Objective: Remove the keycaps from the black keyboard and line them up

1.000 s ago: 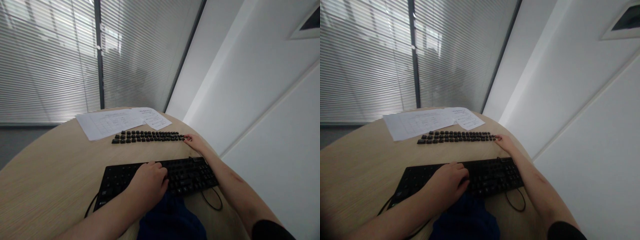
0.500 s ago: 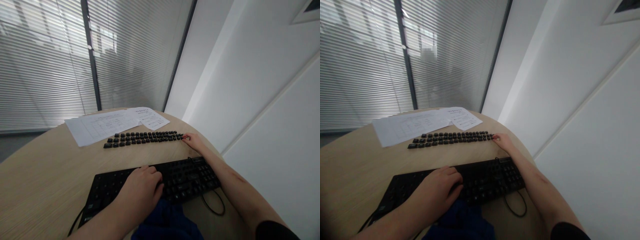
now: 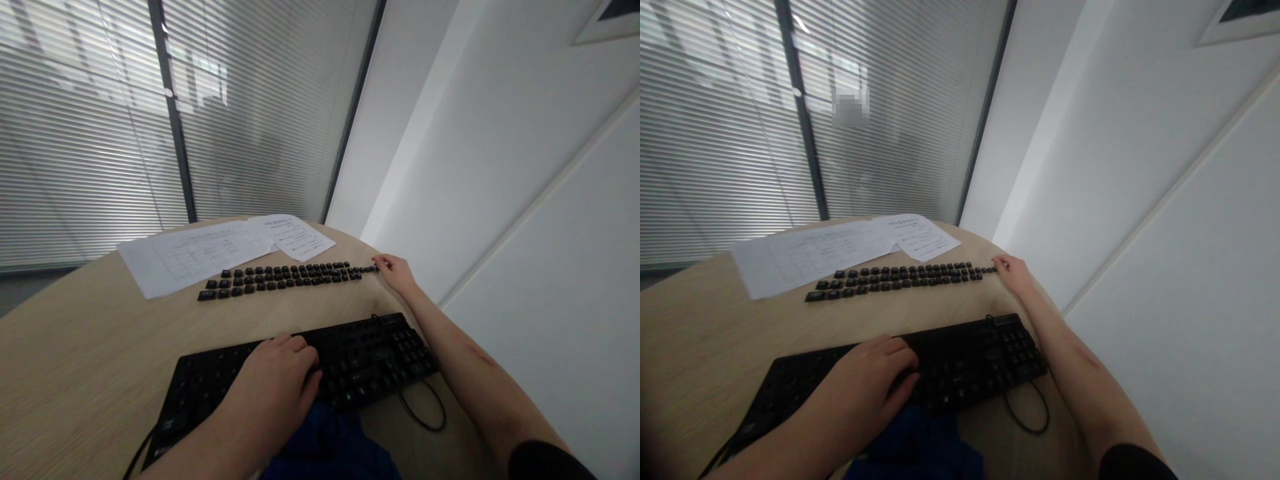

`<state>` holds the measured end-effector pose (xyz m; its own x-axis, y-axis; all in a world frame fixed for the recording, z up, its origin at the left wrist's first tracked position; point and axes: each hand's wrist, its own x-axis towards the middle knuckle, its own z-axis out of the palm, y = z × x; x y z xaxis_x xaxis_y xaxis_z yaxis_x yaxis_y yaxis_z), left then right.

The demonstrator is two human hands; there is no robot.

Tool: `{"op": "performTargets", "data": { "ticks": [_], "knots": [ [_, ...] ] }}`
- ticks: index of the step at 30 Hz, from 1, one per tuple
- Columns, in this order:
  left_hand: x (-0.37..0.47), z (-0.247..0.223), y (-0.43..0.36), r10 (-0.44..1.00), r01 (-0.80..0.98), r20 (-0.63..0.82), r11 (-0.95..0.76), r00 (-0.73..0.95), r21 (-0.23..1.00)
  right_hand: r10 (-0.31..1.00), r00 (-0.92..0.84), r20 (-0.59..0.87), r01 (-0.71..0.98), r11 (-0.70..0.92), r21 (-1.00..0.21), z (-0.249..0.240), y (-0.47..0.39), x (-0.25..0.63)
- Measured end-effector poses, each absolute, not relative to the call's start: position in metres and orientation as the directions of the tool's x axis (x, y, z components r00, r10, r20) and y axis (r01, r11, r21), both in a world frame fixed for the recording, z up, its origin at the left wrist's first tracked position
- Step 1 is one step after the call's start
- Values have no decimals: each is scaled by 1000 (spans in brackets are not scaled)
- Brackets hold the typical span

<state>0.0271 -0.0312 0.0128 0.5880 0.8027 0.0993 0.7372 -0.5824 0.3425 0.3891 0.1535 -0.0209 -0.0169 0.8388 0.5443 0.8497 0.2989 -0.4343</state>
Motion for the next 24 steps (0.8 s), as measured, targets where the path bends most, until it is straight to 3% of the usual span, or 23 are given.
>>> {"op": "performTargets", "data": {
  "ticks": [7, 10, 13, 18, 24],
  "knots": [
    [24, 15, -29, 793, 742, 130, -604, 595, 289, 781, 183, 597, 702, 322, -635, 11, 122, 401],
    [23, 16, -27, 783, 742, 143, -620, 606, 253, 808, 289, 514, 432, 369, -823, 25, 89, 397],
    [23, 16, -25, 770, 736, 165, -638, 617, 226, 907, 250, 339, 157, 308, -939, 34, 50, 386],
    [20, 12, -23, 775, 748, 174, -631, 607, 203, 962, 224, 156, -29, 166, -986, 27, -9, 363],
    [19, 1, -20, 784, 774, 176, -618, 595, 136, 942, 289, 171, -125, 215, -969, -6, -29, 358]
  ]
}}
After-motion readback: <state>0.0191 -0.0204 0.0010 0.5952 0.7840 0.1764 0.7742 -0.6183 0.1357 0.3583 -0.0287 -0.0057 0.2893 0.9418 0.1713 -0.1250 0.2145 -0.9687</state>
